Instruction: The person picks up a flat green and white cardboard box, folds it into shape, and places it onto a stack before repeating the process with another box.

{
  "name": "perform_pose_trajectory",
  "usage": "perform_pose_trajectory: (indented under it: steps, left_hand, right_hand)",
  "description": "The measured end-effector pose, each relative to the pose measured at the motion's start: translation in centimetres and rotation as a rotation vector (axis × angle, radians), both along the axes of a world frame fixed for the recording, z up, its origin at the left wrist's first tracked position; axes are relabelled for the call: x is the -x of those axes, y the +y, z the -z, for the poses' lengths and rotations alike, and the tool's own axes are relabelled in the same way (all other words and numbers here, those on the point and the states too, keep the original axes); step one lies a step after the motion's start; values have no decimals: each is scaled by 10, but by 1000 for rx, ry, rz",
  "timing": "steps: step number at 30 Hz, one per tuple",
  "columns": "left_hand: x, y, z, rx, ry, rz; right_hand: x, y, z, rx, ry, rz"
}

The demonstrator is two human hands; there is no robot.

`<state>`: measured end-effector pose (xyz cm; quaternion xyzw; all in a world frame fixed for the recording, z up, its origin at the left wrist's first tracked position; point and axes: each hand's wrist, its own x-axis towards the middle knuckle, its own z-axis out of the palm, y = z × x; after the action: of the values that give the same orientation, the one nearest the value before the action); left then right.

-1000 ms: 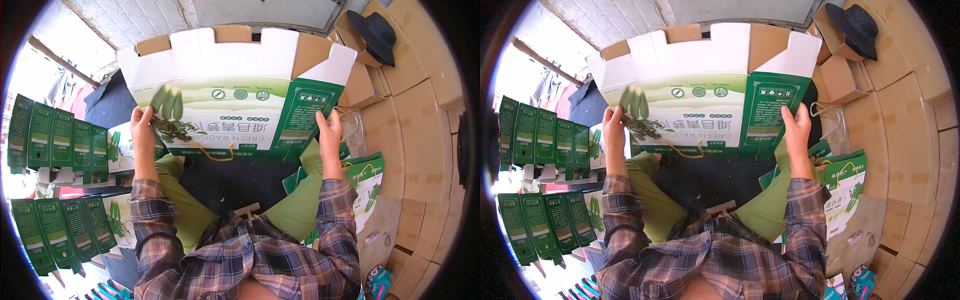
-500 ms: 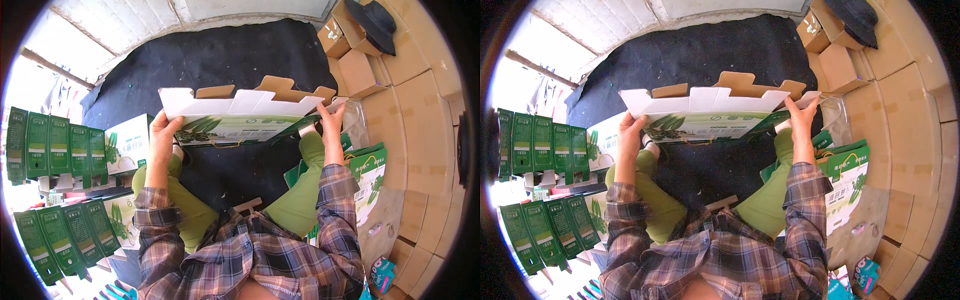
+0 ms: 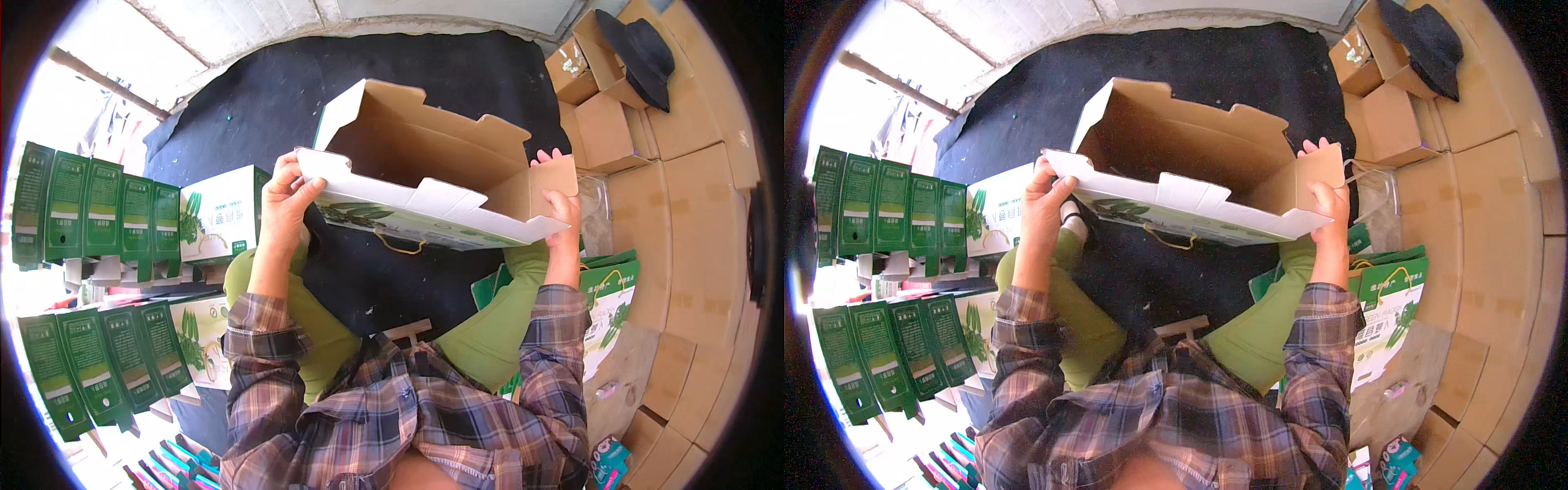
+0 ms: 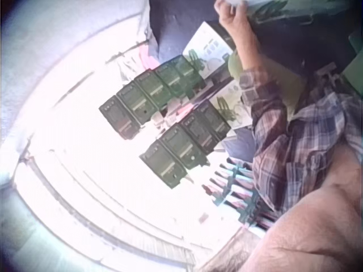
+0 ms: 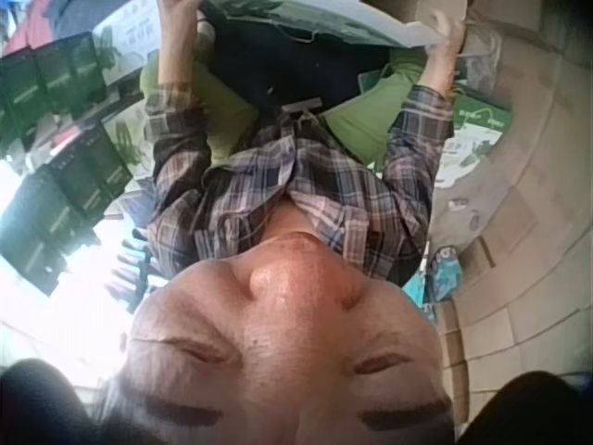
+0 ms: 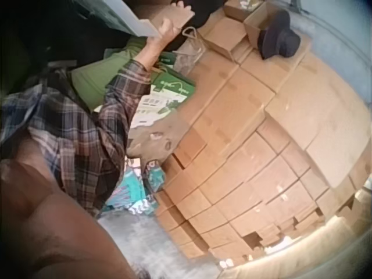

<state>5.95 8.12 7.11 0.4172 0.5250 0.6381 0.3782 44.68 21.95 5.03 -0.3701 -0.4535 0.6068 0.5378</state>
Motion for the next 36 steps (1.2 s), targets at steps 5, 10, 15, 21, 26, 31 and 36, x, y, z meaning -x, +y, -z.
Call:
perform_pose_trajectory:
  steps: [5, 10, 15, 21, 26, 31, 36]
  left_hand:
    - [3, -4, 1, 147, 302, -121]
    - [0, -2, -9, 65, 998, -254]
    - [-26, 3, -31, -267, 1280, -145]
    - [-32, 14, -29, 27, 1293, 75]
    - [-26, 30, -14, 175, 1314, -16]
    - [-33, 42, 11, 203, 1476, -45]
    - [-41, 45, 25, 247, 1522, -71]
  right_hand:
    - [4, 8, -1, -25, -53, -142]
    - [9, 17, 12, -27, -199, -189]
    - [6, 18, 17, -32, -187, -167]
    - [6, 15, 16, -16, -170, -183]
    - [7, 13, 14, -14, -140, -186]
    - [10, 15, 20, -18, -97, -171]
    - [8, 18, 22, -58, -151, -140]
